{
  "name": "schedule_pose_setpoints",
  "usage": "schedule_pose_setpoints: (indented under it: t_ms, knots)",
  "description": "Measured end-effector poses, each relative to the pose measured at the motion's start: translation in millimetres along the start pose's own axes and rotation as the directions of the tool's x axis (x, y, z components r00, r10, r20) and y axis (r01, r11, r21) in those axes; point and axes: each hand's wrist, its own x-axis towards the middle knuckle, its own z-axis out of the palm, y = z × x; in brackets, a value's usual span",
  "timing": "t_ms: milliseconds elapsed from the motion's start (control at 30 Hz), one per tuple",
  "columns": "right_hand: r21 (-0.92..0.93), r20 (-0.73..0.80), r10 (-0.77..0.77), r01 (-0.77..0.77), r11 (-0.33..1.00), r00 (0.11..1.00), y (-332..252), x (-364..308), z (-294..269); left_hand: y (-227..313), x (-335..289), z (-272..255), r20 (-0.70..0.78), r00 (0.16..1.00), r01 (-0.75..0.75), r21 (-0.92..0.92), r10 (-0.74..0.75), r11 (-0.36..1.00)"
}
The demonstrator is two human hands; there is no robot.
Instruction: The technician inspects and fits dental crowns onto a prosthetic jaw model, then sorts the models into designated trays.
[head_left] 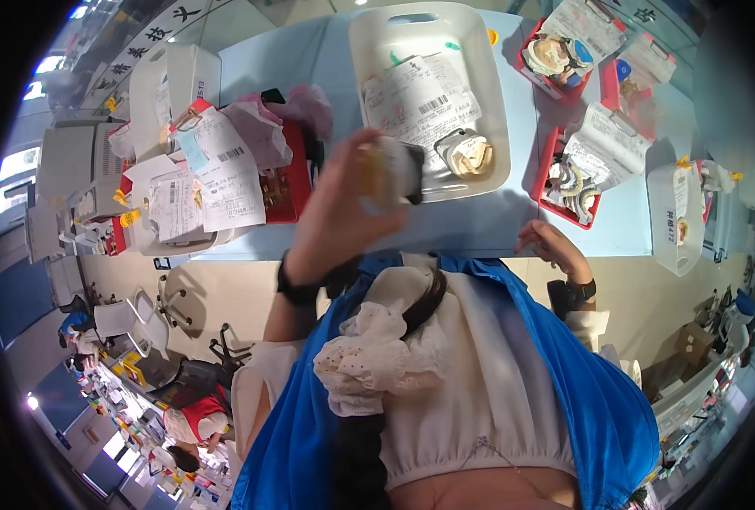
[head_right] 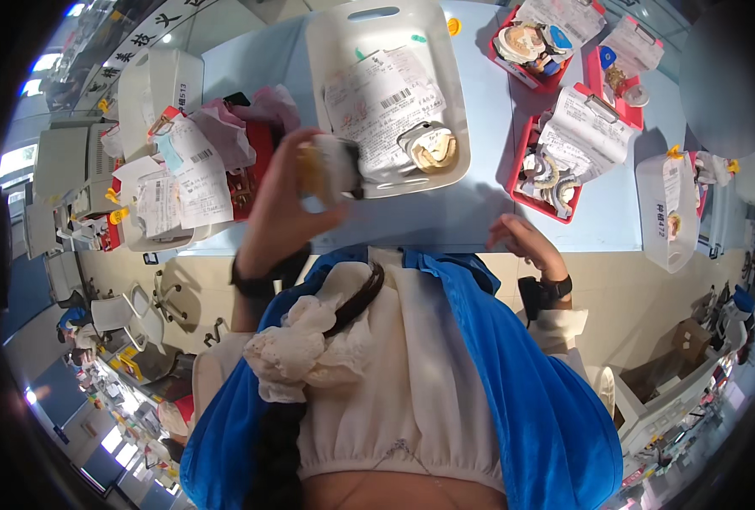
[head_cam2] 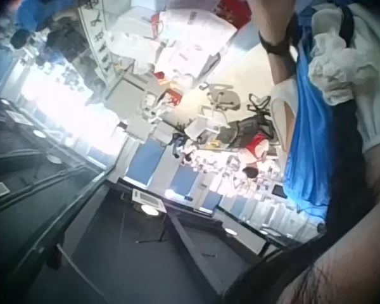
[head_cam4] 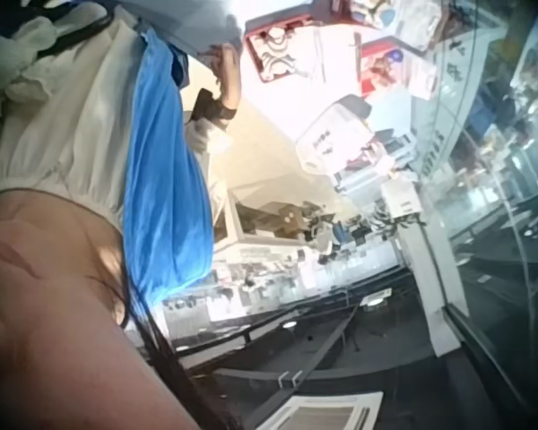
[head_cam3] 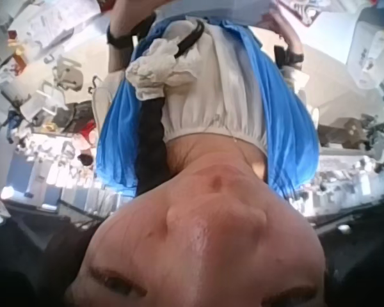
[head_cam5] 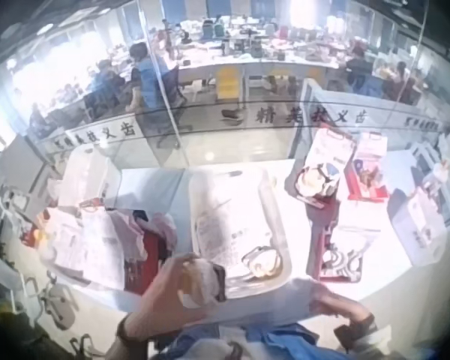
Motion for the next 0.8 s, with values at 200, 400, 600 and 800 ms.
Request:
schedule_pose_setpoints:
  t_ms: [200, 400, 600, 800]
  knots:
    - [-0.244, -0.267, -0.330, 0.267, 0.932, 0.906, -64.9, 8.9, 32.1, -39.3, -45.8, -49.9, -0.228, 0.945, 0.242, 0.014, -0.233, 0.970]
    - [-0.282, -0.260, -0.489, 0.419, 0.863, 0.833, -102.1, 25.0, 57.7, -48.5, -77.3, -49.9, -0.221, 0.908, 0.275, -0.330, -0.357, 0.903]
    - [-0.401, -0.275, -0.519, 0.394, 0.827, 0.809, -99.9, 45.9, 68.4, -23.2, -47.8, -41.2, -0.329, 0.928, 0.226, 0.123, -0.175, 0.966]
    - [-0.462, -0.323, -0.544, 0.373, 0.805, 0.774, -94.3, 40.5, 75.5, -16.4, 33.0, -14.9, -0.054, 0.969, -0.207, 0.353, 0.240, 0.913]
